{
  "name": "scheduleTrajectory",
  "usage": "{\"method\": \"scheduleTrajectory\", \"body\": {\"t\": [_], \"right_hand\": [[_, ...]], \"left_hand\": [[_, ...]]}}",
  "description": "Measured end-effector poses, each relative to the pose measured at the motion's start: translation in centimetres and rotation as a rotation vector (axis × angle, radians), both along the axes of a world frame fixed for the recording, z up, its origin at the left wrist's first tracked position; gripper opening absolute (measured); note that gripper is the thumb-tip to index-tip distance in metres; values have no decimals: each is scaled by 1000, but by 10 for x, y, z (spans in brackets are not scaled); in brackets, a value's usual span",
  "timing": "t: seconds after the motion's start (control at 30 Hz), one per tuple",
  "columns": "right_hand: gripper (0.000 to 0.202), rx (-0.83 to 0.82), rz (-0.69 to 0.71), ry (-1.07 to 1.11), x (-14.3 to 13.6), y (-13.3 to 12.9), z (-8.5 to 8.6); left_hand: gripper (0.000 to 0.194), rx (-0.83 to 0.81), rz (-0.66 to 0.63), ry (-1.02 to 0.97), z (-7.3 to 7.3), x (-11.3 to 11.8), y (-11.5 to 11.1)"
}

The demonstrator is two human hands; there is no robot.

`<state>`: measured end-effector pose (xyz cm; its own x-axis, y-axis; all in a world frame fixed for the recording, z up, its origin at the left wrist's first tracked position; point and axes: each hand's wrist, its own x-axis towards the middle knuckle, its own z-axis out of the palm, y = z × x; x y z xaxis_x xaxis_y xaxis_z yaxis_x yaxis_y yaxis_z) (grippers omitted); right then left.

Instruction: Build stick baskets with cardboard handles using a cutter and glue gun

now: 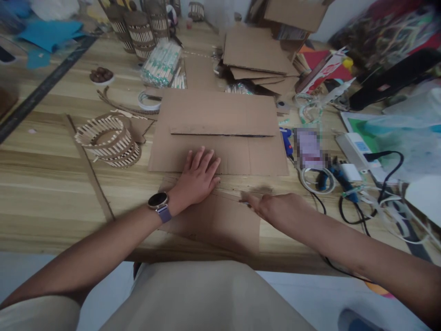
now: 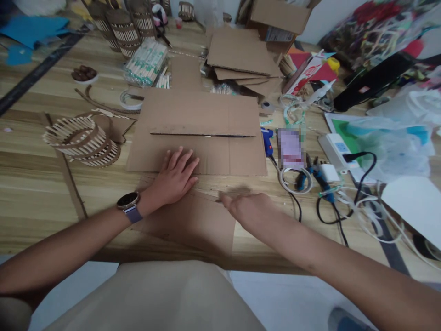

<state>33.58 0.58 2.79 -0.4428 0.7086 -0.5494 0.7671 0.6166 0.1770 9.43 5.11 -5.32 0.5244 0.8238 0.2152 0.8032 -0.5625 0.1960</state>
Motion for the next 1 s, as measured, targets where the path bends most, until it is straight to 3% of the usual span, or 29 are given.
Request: {"method": "scheduleTrajectory", "body": {"t": [0.27, 0.73, 1.0], "right_hand": [[47, 42, 10, 5, 22, -5, -10], [61, 63, 27, -90, 38, -13, -7], [45, 81, -93, -41, 74, -25, -11]], "left_hand": [[54, 4, 5, 24, 2, 0, -1], [54, 11, 6, 1, 1, 0, -1], [53, 24, -8, -20, -3, -1, 0]]}}
